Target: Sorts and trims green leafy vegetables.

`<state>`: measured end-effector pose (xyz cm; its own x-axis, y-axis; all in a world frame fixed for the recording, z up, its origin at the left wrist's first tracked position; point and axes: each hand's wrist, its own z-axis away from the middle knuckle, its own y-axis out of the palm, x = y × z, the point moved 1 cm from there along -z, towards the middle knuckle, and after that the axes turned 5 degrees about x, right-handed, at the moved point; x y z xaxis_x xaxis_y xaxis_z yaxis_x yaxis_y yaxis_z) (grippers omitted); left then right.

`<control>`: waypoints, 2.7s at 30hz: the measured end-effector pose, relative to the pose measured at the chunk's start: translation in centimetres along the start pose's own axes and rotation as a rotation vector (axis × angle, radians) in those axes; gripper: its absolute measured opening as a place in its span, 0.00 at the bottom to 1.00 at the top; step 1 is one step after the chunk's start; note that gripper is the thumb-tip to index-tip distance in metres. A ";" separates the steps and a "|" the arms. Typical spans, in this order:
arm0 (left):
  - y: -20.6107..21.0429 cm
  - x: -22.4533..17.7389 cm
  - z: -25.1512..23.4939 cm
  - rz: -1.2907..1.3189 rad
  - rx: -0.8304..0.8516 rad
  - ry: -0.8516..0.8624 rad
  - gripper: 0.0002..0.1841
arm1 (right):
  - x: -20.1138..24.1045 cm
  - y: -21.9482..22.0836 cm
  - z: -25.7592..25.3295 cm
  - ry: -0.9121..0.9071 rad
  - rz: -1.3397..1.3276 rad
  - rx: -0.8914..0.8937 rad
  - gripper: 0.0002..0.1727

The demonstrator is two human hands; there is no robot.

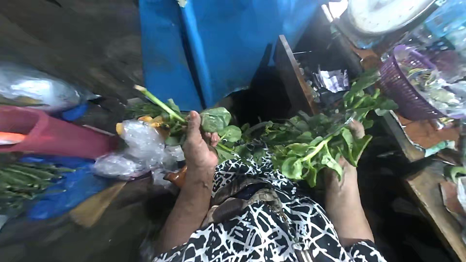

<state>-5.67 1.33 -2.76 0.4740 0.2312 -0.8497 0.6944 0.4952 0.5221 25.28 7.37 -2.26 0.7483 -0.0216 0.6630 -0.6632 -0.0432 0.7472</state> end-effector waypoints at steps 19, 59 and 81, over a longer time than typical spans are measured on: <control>3.5 1.9 0.9 -0.678 0.230 0.202 0.25 | 0.0 4.7 2.6 -0.238 0.508 -0.095 0.24; 5.8 4.6 4.8 -0.505 0.579 -0.286 0.28 | -6.9 5.0 3.2 0.111 0.822 0.204 0.33; 3.9 3.2 4.9 -0.463 0.547 0.053 0.54 | -6.3 7.1 4.1 -0.181 1.374 0.167 0.39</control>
<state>1.18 -0.08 -3.09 0.0481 0.1467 -0.9880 0.9962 0.0646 0.0581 15.93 3.14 -1.37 -0.4921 -0.2699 0.8276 -0.8596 0.0006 -0.5110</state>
